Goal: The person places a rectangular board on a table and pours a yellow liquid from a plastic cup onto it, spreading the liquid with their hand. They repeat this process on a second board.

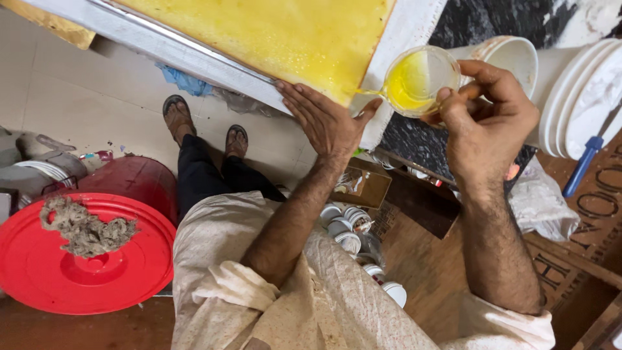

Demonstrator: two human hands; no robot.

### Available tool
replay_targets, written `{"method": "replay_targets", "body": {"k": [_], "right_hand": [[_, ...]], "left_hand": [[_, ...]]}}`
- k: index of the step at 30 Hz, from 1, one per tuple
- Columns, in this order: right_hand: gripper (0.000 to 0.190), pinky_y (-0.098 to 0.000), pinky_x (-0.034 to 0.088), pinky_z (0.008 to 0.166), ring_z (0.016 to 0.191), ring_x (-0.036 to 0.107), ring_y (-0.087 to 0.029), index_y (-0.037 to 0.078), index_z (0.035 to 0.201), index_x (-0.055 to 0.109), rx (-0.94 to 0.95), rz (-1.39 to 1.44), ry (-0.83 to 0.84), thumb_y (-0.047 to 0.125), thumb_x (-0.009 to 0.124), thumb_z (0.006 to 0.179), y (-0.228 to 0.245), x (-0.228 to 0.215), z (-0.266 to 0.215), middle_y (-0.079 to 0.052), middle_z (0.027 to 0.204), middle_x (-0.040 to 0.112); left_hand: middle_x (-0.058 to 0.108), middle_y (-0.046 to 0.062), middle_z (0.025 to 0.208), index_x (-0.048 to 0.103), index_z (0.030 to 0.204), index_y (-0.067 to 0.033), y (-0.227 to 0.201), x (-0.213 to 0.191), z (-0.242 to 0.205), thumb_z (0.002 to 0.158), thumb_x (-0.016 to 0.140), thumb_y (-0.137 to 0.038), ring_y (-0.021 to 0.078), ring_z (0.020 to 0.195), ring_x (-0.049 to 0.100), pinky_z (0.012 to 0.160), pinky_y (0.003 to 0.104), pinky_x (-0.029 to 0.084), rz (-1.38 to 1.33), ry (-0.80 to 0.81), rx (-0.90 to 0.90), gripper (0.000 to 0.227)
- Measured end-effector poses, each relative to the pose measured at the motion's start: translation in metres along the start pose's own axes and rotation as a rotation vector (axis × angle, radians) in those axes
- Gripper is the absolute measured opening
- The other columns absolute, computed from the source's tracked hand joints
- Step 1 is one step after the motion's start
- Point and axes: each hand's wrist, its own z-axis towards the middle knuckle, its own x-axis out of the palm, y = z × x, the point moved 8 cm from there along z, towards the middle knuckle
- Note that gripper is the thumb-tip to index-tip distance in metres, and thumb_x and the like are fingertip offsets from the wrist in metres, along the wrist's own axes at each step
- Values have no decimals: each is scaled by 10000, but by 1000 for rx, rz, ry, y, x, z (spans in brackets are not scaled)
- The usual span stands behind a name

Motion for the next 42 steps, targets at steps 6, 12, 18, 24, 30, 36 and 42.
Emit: {"method": "replay_targets", "body": {"k": [6, 12, 18, 24, 30, 36, 42], "right_hand": [[173, -276, 690, 727, 785, 752, -164, -115, 1260, 633, -41, 18, 36, -118, 647, 1088, 22, 23, 10, -93, 864, 664], [165, -302, 710, 763, 793, 754, -169, -105, 1224, 613, -141, 23, 111, -108, 627, 1059, 60, 61, 37, -98, 916, 663], [197, -303, 713, 779, 852, 747, -173, -111, 1252, 599, -206, 58, 172, -99, 615, 1055, 102, 104, 61, -107, 917, 660], [189, -312, 706, 778, 830, 752, -184, -133, 1295, 591, -398, 59, 245, -156, 598, 1108, 140, 151, 82, -147, 972, 671], [174, -297, 710, 743, 775, 717, -141, -115, 1246, 612, -380, 169, 241, -133, 625, 1073, 153, 186, 104, -101, 935, 651], [65, -316, 728, 778, 819, 749, -171, -109, 1106, 560, -499, 173, 253, -121, 620, 1126, 163, 195, 108, -111, 938, 651], [68, -273, 681, 734, 820, 755, -166, -113, 1117, 580, -513, 12, 152, -106, 647, 1124, 147, 155, 93, -110, 926, 678]], "left_hand": [[-241, 437, 1613, -290, 1558, 86, -1, -10, 12, 823, 539, -898, 549, 1584, -183, 1324, 689, -72, -57, 24, -27, 1482], [-238, 422, 1617, -294, 1558, 65, 16, -31, 45, 814, 538, -895, 539, 1582, -185, 1318, 692, -84, -71, -54, -71, 1472], [-220, 381, 1653, -258, 1588, 39, 44, -61, 85, 823, 531, -904, 502, 1607, -165, 1333, 685, -61, -24, -129, -89, 1449], [-189, 364, 1668, -173, 1610, 60, 83, -91, 133, 823, 446, -947, 494, 1610, -121, 1336, 668, -41, 32, -176, -152, 1420], [-189, 301, 1697, -129, 1626, 52, 118, -122, 174, 835, 427, -958, 449, 1629, -119, 1364, 628, -20, 83, -231, -104, 1398], [-77, 302, 1688, 5, 1614, 101, 141, -146, 211, 819, 647, -960, 478, 1584, -93, 1329, 654, 3, 180, -67, 68, 1473], [36, 315, 1688, 138, 1616, 123, 125, -152, 210, 767, 675, -954, 522, 1565, -11, 1302, 696, 41, 324, 233, 137, 1473]]}}
